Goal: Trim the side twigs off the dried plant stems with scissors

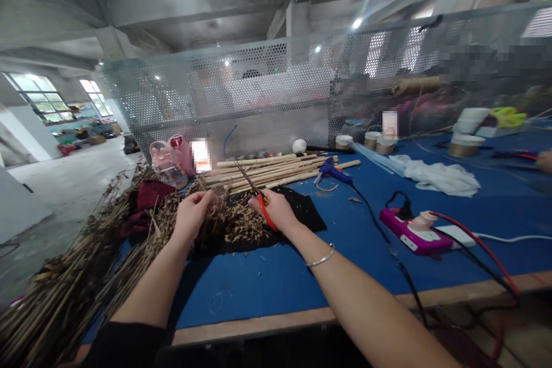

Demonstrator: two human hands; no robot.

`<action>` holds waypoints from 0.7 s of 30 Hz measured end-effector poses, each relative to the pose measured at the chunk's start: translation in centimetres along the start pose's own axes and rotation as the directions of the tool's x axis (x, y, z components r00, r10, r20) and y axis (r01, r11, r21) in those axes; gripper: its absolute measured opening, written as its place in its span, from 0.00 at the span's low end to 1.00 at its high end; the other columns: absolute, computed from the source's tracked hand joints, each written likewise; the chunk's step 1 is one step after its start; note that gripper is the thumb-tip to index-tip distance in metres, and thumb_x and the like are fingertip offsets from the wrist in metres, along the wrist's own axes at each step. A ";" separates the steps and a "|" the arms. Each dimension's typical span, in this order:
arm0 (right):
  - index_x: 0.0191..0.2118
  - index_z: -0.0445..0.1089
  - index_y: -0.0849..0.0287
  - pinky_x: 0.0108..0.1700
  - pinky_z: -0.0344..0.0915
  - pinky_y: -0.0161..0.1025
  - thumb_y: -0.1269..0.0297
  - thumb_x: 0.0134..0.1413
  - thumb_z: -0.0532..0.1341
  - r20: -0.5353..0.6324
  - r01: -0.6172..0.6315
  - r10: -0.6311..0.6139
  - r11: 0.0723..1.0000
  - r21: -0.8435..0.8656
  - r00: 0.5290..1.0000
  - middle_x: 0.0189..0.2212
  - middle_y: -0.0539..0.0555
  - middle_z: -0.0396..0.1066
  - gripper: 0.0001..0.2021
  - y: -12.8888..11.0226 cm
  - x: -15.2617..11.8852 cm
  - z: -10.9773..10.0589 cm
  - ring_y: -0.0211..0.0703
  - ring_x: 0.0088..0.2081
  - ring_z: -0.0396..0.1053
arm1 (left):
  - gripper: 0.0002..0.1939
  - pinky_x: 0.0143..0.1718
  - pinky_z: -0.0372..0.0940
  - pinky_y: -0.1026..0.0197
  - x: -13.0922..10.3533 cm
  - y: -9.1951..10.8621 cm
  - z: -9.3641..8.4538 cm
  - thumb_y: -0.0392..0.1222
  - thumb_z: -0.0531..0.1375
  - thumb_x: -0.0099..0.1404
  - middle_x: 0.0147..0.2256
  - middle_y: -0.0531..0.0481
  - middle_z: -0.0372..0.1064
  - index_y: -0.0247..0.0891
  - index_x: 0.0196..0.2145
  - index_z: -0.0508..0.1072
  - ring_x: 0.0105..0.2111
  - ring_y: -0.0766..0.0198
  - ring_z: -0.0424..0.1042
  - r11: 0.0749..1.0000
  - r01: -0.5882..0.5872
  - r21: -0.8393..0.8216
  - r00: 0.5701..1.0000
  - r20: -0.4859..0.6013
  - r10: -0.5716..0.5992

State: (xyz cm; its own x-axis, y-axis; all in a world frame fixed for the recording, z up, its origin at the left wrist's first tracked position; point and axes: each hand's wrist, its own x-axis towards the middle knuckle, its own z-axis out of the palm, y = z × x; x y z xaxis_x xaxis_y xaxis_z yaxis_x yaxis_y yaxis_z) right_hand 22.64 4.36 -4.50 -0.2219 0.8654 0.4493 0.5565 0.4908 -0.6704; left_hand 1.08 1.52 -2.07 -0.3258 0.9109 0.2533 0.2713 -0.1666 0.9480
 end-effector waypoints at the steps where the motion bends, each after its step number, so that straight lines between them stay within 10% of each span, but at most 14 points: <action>1: 0.24 0.60 0.59 0.25 0.51 0.30 0.51 0.48 0.55 -0.013 -0.004 0.004 1.000 0.004 1.000 0.18 0.45 0.58 0.15 -0.1 0.0 0.0 0.33 0.22 0.55 | 0.21 0.22 0.60 0.67 -0.2 0.1 0.4 0.55 0.58 0.51 0.22 0.50 0.69 0.32 0.31 0.72 0.22 0.67 0.68 0.992 0.036 -0.119 0.999 0.033 -0.032; 7: 0.24 0.62 0.59 0.25 0.52 0.30 0.51 0.45 0.57 -0.085 -0.059 0.066 0.996 0.074 0.994 0.18 0.45 0.59 0.15 -0.8 -0.1 0.0 0.33 0.22 0.55 | 0.18 0.31 0.66 0.64 -1.6 0.3 2.4 0.48 0.61 0.52 0.29 0.47 0.71 0.31 0.36 0.71 0.30 0.65 0.71 0.937 -0.046 -0.347 0.997 0.043 0.065; 13: 0.25 0.61 0.59 0.25 0.54 0.31 0.52 0.44 0.59 -0.010 -0.071 0.077 0.958 0.277 0.997 0.18 0.46 0.59 0.15 -2.2 -0.5 0.1 0.33 0.22 0.55 | 0.10 0.39 0.64 0.63 -3.0 0.3 3.1 0.40 0.55 0.59 0.33 0.47 0.70 0.38 0.33 0.75 0.34 0.66 0.69 0.796 -0.569 0.206 0.821 0.098 0.562; 21: 0.27 0.58 0.58 0.19 0.53 0.30 0.54 0.38 0.63 0.169 -0.198 0.129 0.837 0.511 0.977 0.15 0.43 0.57 0.16 -4.1 -1.1 0.6 0.31 0.17 0.54 | 0.14 0.35 0.62 0.67 -3.9 0.0 4.2 0.40 0.49 0.64 0.35 0.48 0.70 0.40 0.38 0.73 0.33 0.67 0.68 0.470 -0.708 0.528 0.682 0.338 0.648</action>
State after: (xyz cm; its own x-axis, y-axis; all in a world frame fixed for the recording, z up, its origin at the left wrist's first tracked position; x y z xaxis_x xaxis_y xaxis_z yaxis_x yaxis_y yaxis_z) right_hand 20.09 1.49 -2.58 -0.2804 0.9259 0.2531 0.1006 0.2906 -0.9515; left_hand 6.15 -0.40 -3.89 0.2593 0.6409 0.7225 0.8359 -0.5236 0.1644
